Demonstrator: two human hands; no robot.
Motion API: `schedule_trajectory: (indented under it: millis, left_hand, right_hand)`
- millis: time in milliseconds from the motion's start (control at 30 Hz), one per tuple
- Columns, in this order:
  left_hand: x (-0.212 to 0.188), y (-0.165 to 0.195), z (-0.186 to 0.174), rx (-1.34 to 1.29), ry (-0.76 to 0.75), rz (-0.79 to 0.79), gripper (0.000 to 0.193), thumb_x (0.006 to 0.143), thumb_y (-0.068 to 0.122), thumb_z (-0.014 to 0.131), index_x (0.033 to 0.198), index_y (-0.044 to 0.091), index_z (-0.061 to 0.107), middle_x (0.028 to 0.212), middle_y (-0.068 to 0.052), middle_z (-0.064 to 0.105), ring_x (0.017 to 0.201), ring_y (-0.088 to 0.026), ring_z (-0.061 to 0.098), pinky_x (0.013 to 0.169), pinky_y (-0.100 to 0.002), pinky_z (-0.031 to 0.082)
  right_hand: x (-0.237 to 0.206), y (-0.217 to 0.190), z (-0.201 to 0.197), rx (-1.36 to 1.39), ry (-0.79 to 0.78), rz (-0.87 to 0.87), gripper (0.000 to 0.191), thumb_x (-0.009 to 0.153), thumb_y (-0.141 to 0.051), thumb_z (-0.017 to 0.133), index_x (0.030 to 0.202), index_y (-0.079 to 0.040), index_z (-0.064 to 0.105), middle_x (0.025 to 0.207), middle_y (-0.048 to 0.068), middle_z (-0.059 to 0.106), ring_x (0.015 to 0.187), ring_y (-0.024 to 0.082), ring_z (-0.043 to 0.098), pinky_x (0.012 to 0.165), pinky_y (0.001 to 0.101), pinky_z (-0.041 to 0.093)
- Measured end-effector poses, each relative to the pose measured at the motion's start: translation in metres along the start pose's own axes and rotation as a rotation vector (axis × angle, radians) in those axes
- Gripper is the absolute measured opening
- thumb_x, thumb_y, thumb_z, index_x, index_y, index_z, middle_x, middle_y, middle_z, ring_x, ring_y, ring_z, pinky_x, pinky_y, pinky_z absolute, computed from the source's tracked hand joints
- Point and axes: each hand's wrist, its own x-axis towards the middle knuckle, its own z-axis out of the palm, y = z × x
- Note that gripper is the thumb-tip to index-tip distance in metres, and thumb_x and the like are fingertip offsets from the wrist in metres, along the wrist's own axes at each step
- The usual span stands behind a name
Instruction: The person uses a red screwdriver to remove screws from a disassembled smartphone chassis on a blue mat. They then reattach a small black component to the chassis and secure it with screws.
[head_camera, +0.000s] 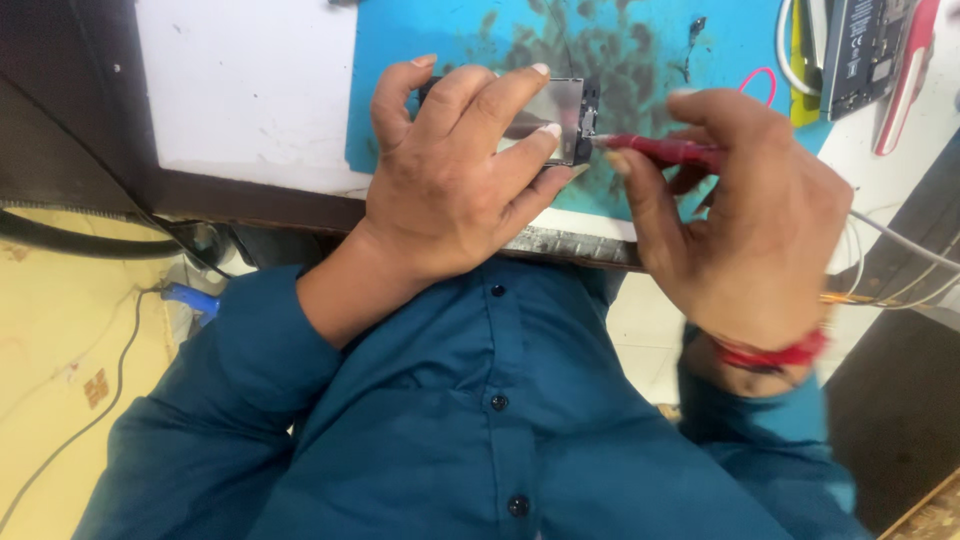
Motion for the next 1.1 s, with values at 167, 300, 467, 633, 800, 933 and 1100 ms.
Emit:
schedule_trajectory:
  millis: [167, 300, 467, 633, 800, 933, 1100]
  left_hand:
    - [0.001, 0.003, -0.001, 0.003, 0.015, 0.002, 0.02, 0.101, 0.029, 0.073, 0.109, 0.011, 0.078, 0.143, -0.011, 0.06, 0.13, -0.027, 0.048, 0.118, -0.049, 0.021]
    - [-0.001, 0.004, -0.001, 0.02, 0.016, 0.003, 0.021, 0.104, 0.031, 0.074, 0.109, 0.011, 0.078, 0.143, -0.01, 0.06, 0.128, -0.027, 0.049, 0.118, -0.049, 0.021]
    - [-0.001, 0.004, 0.001, 0.045, 0.018, 0.005, 0.021, 0.105, 0.031, 0.07, 0.111, 0.012, 0.077, 0.142, -0.009, 0.059, 0.128, -0.025, 0.048, 0.124, -0.048, 0.02]
    - [-0.001, 0.005, 0.001, 0.039, 0.02, 0.01, 0.02, 0.105, 0.031, 0.071, 0.11, 0.012, 0.077, 0.141, -0.01, 0.06, 0.127, -0.025, 0.049, 0.122, -0.048, 0.02]
    - [-0.002, 0.006, 0.001, 0.046, 0.01, 0.009, 0.021, 0.105, 0.031, 0.071, 0.111, 0.012, 0.077, 0.141, -0.01, 0.06, 0.128, -0.026, 0.05, 0.123, -0.049, 0.019]
    - [0.002, 0.009, -0.002, 0.047, -0.019, -0.007, 0.023, 0.105, 0.032, 0.072, 0.116, 0.012, 0.075, 0.14, -0.01, 0.061, 0.133, -0.026, 0.05, 0.125, -0.051, 0.016]
    - [0.01, 0.013, -0.017, 0.072, -0.049, -0.084, 0.05, 0.096, 0.039, 0.078, 0.134, 0.006, 0.072, 0.14, -0.013, 0.063, 0.131, -0.03, 0.052, 0.12, -0.061, 0.003]
  right_hand:
    - [0.024, -0.015, -0.037, -0.332, -0.269, -0.095, 0.023, 0.103, -0.028, 0.079, 0.099, -0.012, 0.063, 0.07, 0.004, 0.06, 0.064, 0.026, 0.06, 0.058, 0.0374, 0.042]
    - [0.038, -0.02, -0.045, -0.298, -0.334, -0.141, 0.017, 0.096, -0.022, 0.076, 0.093, -0.008, 0.067, 0.061, 0.006, 0.057, 0.053, 0.027, 0.057, 0.047, 0.0392, 0.037]
    - [0.043, -0.023, -0.046, -0.4, -0.38, -0.204, 0.02, 0.098, -0.025, 0.075, 0.088, -0.01, 0.067, 0.062, 0.005, 0.059, 0.05, 0.025, 0.057, 0.044, 0.037, 0.038]
    - [0.044, -0.023, -0.045, -0.341, -0.348, -0.174, 0.024, 0.1, -0.026, 0.075, 0.086, -0.009, 0.065, 0.063, 0.005, 0.06, 0.053, 0.027, 0.057, 0.046, 0.0381, 0.038]
    - [0.039, -0.019, -0.045, -0.298, -0.316, -0.184, 0.024, 0.101, -0.029, 0.073, 0.089, -0.009, 0.065, 0.068, 0.007, 0.06, 0.057, 0.028, 0.058, 0.05, 0.038, 0.039]
    - [0.027, -0.002, -0.039, -0.203, -0.227, -0.086, 0.024, 0.103, -0.026, 0.079, 0.09, -0.008, 0.069, 0.069, 0.005, 0.062, 0.058, 0.025, 0.062, 0.053, 0.0347, 0.043]
    - [0.007, 0.024, -0.022, 0.496, 0.116, 0.133, 0.016, 0.116, -0.014, 0.069, 0.109, -0.001, 0.062, 0.107, 0.011, 0.069, 0.096, 0.023, 0.074, 0.082, 0.0296, 0.058]
